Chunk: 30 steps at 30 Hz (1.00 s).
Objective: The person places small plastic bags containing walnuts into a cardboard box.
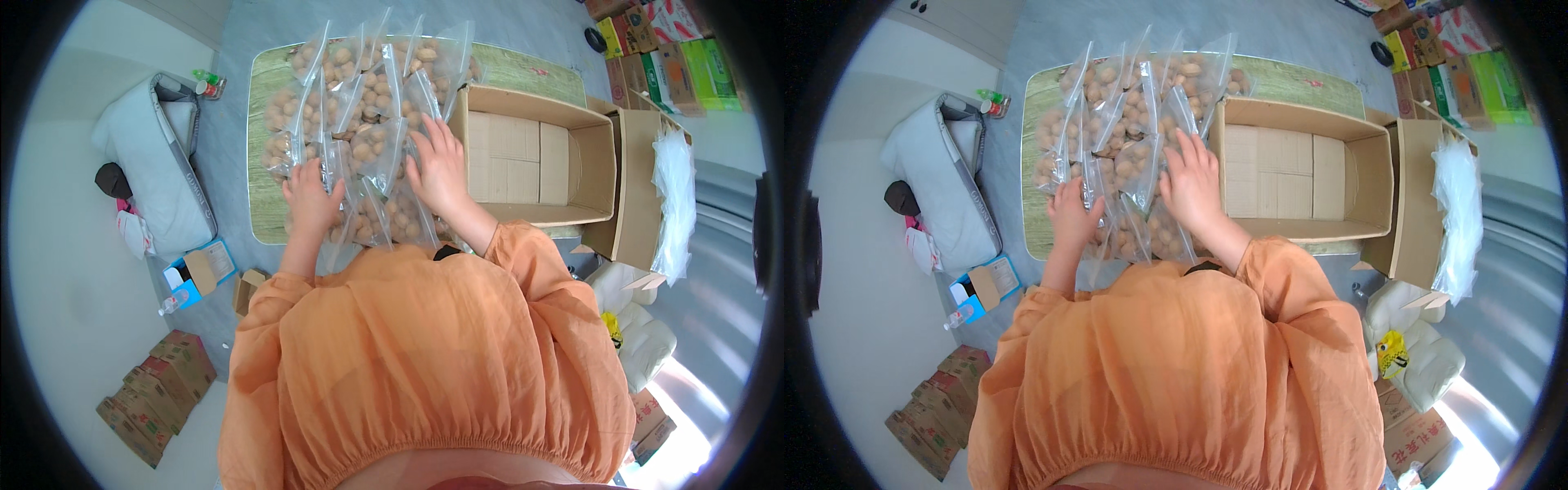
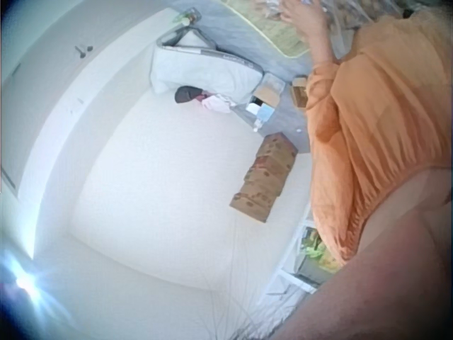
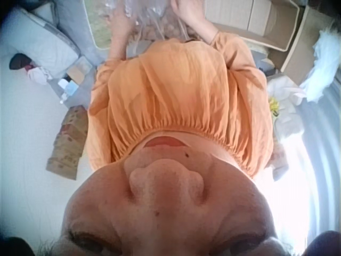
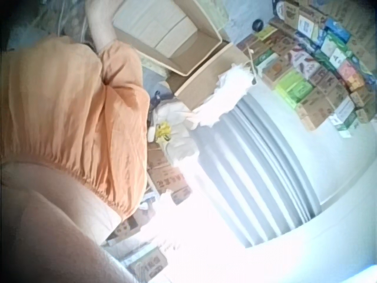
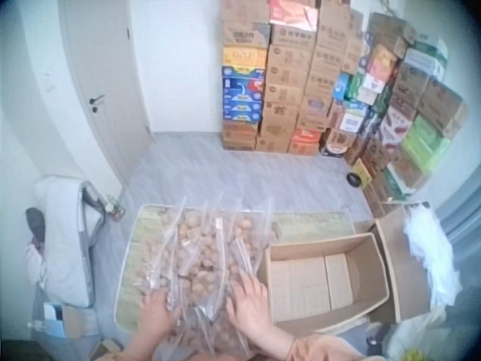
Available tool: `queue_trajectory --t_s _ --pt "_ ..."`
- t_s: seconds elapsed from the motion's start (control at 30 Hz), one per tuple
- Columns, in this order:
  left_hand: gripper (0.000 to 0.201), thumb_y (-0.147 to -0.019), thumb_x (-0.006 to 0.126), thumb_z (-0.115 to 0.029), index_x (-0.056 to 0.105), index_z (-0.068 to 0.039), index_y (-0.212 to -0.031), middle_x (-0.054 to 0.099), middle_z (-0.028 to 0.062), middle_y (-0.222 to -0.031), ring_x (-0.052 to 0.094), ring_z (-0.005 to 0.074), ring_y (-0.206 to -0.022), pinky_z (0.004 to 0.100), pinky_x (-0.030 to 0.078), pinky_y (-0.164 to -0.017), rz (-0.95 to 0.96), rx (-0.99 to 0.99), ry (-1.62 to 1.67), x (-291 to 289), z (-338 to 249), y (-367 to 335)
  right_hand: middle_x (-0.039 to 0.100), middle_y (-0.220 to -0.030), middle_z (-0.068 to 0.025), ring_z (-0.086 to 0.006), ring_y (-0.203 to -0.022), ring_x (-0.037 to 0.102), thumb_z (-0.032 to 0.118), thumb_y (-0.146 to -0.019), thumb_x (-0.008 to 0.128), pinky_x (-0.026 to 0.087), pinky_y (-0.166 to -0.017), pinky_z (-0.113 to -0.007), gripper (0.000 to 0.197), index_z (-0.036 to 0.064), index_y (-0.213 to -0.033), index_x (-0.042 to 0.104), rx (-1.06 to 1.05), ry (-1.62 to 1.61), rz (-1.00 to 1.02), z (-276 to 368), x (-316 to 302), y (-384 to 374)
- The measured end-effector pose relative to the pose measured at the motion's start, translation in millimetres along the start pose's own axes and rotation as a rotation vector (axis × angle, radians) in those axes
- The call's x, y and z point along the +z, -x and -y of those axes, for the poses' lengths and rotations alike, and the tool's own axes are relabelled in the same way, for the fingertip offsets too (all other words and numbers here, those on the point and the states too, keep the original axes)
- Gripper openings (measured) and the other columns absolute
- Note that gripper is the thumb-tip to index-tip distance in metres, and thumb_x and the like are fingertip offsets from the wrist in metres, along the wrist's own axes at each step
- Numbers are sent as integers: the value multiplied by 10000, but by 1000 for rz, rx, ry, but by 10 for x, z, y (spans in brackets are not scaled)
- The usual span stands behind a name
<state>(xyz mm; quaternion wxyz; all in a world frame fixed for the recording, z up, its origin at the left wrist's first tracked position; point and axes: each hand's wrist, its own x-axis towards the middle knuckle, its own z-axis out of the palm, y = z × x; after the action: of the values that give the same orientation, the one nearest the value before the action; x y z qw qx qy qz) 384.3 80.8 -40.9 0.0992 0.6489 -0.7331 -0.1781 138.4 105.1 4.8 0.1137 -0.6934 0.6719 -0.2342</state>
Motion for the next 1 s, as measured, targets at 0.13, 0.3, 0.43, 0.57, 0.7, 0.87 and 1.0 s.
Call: queue_trajectory --t_s 0.13,0.3,0.43,0.57,0.7,0.87,1.0 --pt "633 -779 693 -345 485 -55 -1302 518 114 -1341 380 368 -1322 627 212 -1076 8 4 -9 -24 -38 -5 447 -1416 -128 -357 -1348 357 213 -835 642 263 -1034 -675 439 67 -1243 570 -93 140 31 34 -40 -338" --pt "661 -779 689 -356 474 -47 -1323 509 115 -1364 376 350 -1334 625 218 -1075 8 5 -23 -19 -16 21 462 -1413 -98 -336 -1356 355 302 -883 611 240 -1020 -720 480 109 -1317 537 -117 189 99 0 71 -511" --pt "683 -783 684 -371 464 -40 -1339 499 119 -1380 376 344 -1337 613 211 -1082 17 2 -26 18 40 46 457 -1423 -98 -333 -1351 367 334 -894 613 266 -1001 -714 492 113 -1326 529 -81 202 147 -82 184 -541" --pt "689 -777 696 -350 460 -36 -1343 469 147 -1398 367 348 -1342 593 212 -1092 -15 -16 26 -19 -11 46 458 -1423 -101 -324 -1337 384 344 -892 621 290 -984 -706 493 111 -1319 535 -68 193 165 -129 233 -548" --pt "691 -781 721 -311 447 -57 -1362 415 191 -1421 356 373 -1340 572 233 -1086 -228 75 103 -141 -167 -74 463 -1406 -103 -319 -1332 388 326 -895 612 262 -1003 -711 494 96 -1324 521 -66 178 175 -143 239 -534" --pt "680 -792 717 -281 453 -115 -1397 316 201 -1491 279 427 -1373 574 209 -1099 -202 251 12 -253 -359 -396 482 -1384 -105 -308 -1303 416 306 -881 628 275 -993 -708 476 92 -1296 537 -88 177 129 -155 242 -516" --pt "660 -793 717 -291 480 -134 -1389 299 149 -1524 265 428 -1383 582 200 -1103 -156 281 -21 -168 -389 -487 487 -1378 -108 -304 -1299 425 303 -878 632 278 -994 -705 478 86 -1294 543 -80 159 132 -140 207 -511"
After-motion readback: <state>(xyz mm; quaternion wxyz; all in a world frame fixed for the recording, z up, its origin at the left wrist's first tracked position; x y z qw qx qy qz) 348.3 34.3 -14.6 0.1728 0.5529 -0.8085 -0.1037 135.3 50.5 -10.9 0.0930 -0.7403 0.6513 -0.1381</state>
